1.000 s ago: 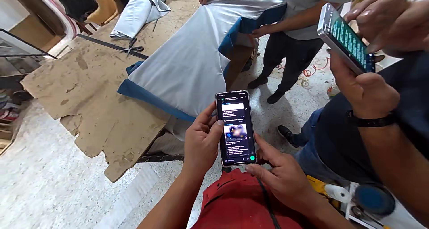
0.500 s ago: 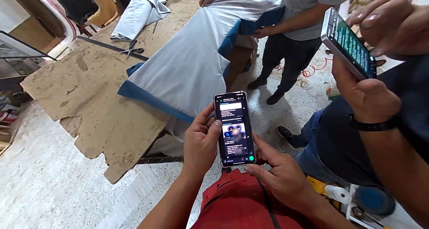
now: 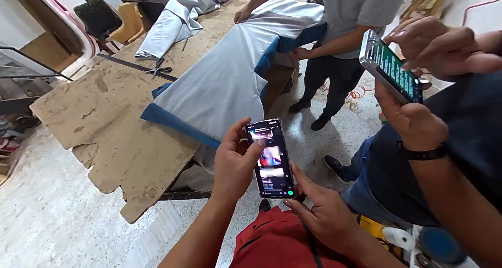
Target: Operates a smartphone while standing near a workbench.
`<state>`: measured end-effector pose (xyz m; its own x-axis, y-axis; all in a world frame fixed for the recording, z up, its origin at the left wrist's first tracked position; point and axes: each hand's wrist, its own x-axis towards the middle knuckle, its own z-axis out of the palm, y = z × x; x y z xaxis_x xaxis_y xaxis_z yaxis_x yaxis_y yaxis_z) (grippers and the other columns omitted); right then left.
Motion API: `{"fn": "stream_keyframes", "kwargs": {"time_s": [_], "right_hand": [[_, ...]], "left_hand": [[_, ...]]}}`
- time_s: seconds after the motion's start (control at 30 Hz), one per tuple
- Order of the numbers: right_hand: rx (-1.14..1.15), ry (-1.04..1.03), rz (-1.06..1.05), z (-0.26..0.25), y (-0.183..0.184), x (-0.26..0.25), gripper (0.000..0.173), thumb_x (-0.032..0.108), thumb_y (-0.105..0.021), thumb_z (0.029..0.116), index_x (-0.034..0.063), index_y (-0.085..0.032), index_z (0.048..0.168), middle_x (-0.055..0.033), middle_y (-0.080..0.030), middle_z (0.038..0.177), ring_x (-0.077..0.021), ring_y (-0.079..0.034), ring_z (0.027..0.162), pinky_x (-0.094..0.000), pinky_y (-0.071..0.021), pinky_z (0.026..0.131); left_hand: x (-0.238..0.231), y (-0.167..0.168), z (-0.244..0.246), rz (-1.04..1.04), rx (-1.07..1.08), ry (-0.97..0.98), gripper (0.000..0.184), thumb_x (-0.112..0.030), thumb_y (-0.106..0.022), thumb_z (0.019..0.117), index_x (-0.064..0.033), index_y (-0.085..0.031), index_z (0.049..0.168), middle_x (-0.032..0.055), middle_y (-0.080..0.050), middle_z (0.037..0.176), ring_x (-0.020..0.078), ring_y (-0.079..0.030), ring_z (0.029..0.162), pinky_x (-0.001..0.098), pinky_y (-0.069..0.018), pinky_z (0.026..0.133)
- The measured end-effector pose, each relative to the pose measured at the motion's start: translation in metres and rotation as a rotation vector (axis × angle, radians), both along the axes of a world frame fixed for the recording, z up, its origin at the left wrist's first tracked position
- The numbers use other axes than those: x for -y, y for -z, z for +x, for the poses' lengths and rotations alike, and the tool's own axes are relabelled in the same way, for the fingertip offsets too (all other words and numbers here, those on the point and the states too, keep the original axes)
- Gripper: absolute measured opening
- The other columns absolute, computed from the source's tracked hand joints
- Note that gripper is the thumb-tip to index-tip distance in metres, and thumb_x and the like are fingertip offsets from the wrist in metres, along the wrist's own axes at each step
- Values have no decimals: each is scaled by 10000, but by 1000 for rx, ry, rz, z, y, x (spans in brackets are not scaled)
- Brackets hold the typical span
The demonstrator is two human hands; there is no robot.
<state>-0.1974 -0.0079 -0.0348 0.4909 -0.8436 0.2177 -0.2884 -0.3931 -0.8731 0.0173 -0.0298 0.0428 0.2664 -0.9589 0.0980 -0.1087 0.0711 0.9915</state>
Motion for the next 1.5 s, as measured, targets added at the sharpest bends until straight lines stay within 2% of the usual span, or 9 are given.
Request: {"fn": "stream_keyframes", "kwargs": {"time_s": [0.13,0.33,0.47,0.6,0.73,0.97,1.1,1.3,1.5], "right_hand": [[-64,30,-88,1,2,-1,630,354,-651,1012,129,-449,1565,10,-757,1030,-50,-713,902,-264,-615,849],[-100,44,-163,1,2,-3,599,349,-628,1027,115,-462,1552,-15,-762,1039,-83,-725,913,-291,-621,844],[-16,12,5,-1,3,-3,634,351,-659,1009,146,-444,1570,23,-756,1032,-48,-712,897,-270,-622,836],[136,-64,189,-2,3,-1,668,318,-689,998,117,-421,1577,25,-757,1007,-67,-723,891,-290,-630,856],[199,-97,265,0,4,1,667,273,-704,990,110,-425,1574,12,-759,1008,-92,-728,895,-304,-631,867],[179,-117,241,5,7,5,670,280,-698,995,106,-418,1577,18,-757,1011,-81,-724,892,-303,-630,868],[183,-117,260,6,6,7,674,283,-698,994,99,-414,1577,19,-760,1016,-84,-728,892,-298,-632,865],[190,-108,279,5,6,11,675,281,-697,995,91,-413,1577,14,-760,1017,-88,-731,894,-306,-638,861],[166,-108,260,5,6,13,672,285,-694,996,124,-411,1584,24,-760,1028,-75,-728,903,-292,-633,865]], "left_hand": [[14,-6,-9,45,48,-109,438,-305,-774,912,-119,-589,1262,74,-721,1059,200,-739,841,370,-655,700],[21,-7,-17,111,174,-178,463,-401,-801,886,-136,-579,1194,38,-733,947,169,-729,718,358,-642,605],[18,-1,-13,63,127,-155,391,-422,-665,974,-129,-605,1225,43,-724,986,167,-729,790,359,-640,657],[7,3,-6,-12,9,-59,329,-229,-544,1052,-104,-577,1355,100,-704,1146,213,-734,900,376,-647,752],[0,2,-2,-35,-15,-58,391,-53,-452,1022,-90,-571,1392,123,-688,1186,223,-726,909,378,-638,750],[1,4,-3,-12,42,-98,432,-73,-622,954,-127,-555,1378,107,-690,1157,229,-733,863,378,-653,692],[2,5,-2,2,13,-59,533,-44,-632,916,-140,-513,1426,112,-668,1237,237,-733,911,385,-654,719],[0,8,0,33,-30,79,786,47,-604,871,-209,-359,1572,117,-605,1375,272,-734,973,418,-660,766],[5,8,-9,41,65,-59,704,-34,-705,893,-199,-433,1520,88,-667,1286,240,-754,883,387,-673,716]]}}
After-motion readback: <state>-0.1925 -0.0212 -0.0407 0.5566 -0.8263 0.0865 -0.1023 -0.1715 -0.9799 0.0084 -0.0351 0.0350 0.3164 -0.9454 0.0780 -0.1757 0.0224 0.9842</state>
